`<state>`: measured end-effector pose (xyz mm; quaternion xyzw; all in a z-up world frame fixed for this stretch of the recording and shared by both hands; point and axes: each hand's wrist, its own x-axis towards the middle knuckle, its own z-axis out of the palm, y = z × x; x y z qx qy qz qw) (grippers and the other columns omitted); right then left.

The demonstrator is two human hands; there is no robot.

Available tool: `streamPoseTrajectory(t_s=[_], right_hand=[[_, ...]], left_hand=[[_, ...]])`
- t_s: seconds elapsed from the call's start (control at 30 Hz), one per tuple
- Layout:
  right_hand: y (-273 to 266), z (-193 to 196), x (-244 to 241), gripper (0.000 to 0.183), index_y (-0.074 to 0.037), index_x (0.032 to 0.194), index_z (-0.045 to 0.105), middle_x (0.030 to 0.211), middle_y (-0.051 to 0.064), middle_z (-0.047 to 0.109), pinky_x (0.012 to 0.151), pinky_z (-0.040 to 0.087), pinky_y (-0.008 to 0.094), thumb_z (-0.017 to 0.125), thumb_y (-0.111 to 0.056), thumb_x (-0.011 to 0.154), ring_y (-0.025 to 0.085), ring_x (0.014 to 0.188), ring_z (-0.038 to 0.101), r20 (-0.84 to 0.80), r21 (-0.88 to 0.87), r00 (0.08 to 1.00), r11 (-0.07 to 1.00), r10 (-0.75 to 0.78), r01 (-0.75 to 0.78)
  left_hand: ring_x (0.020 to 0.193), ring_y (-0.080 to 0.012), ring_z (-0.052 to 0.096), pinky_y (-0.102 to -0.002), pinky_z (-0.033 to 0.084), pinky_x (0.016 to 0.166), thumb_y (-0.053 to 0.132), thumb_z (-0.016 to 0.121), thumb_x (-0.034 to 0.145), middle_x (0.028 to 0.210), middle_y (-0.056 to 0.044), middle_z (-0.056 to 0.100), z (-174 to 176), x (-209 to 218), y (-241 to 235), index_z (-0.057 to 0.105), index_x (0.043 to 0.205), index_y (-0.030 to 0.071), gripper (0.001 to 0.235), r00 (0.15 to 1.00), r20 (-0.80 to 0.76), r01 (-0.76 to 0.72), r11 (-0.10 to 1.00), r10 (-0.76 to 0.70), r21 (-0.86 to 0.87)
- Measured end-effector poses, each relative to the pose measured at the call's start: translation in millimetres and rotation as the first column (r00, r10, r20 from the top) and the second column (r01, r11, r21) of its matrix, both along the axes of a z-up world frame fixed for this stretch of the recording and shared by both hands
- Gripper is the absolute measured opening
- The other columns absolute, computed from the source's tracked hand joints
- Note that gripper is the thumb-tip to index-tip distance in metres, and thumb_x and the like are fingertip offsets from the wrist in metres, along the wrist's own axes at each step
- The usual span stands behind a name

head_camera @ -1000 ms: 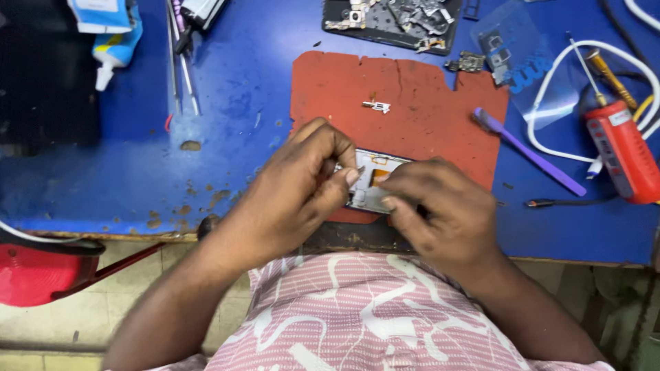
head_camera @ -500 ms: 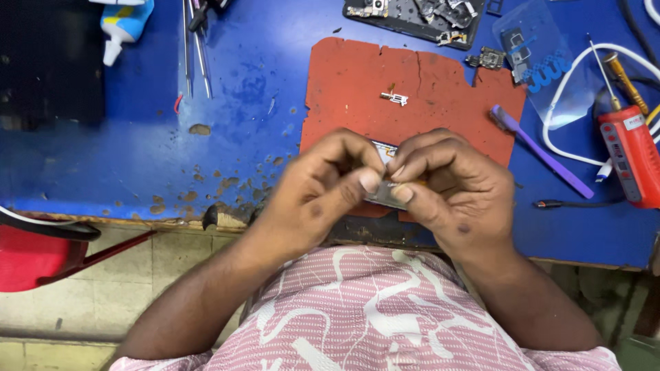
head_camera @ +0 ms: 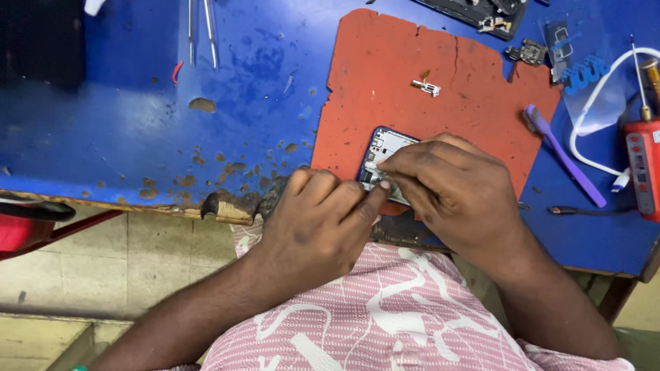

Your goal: The person cleans the interior of a disassembled smartphone with a brush, then uses a screwdriver to remove and reinsert small components and screws. The phone remains open on the workbench throughout the clip.

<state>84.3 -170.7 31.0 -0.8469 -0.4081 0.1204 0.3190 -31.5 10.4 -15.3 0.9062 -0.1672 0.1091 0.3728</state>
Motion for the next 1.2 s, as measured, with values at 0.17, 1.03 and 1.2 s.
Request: streamPoseTrajectory(t_s=[0.17,1.03,1.2], right_hand=[[-1,1,3,0.018,-0.004,0.104,0.075,0.091,0.004,0.074,0.081,0.053,0.033,0.081,0.001,0.087,0.021,0.089,0.066,-0.041,-0.02,0.996,0.997,-0.08,0.079],[-9,9,0,0.021,-0.003,0.105,0.075,0.099,0.009,0.073,0.071,0.055,0.029,0.073,0.006,0.087,0.018,0.088,0.068,-0.109,-0.068,0.98,0.985,-0.168,0.161],[-15,5,-3,0.019,-0.003,0.101,0.076,0.094,0.009,0.072,0.071,0.054,0.03,0.075,0.007,0.084,0.02,0.086,0.067,-0.037,-0.06,0.992,0.991,-0.124,0.122]], left_hand=[[0.084,-0.0184,0.047,-0.039,0.038,0.078,0.01,0.069,0.097,0.088,-0.001,0.051,-3,0,2,0.069,0.13,-0.005,0.036,0.999,0.011,0.042,0.999,-0.043,0.033],[0.087,-0.0214,0.051,-0.042,0.041,0.084,0.003,0.073,0.087,0.094,-0.005,0.054,-9,-4,5,0.071,0.117,-0.004,0.031,1.0,0.008,-0.015,0.995,0.016,-0.094],[0.088,-0.0223,0.052,-0.043,0.042,0.084,0.003,0.073,0.084,0.097,-0.006,0.057,-10,-5,6,0.071,0.115,-0.003,0.031,1.0,-0.005,-0.027,0.994,0.026,-0.105]])
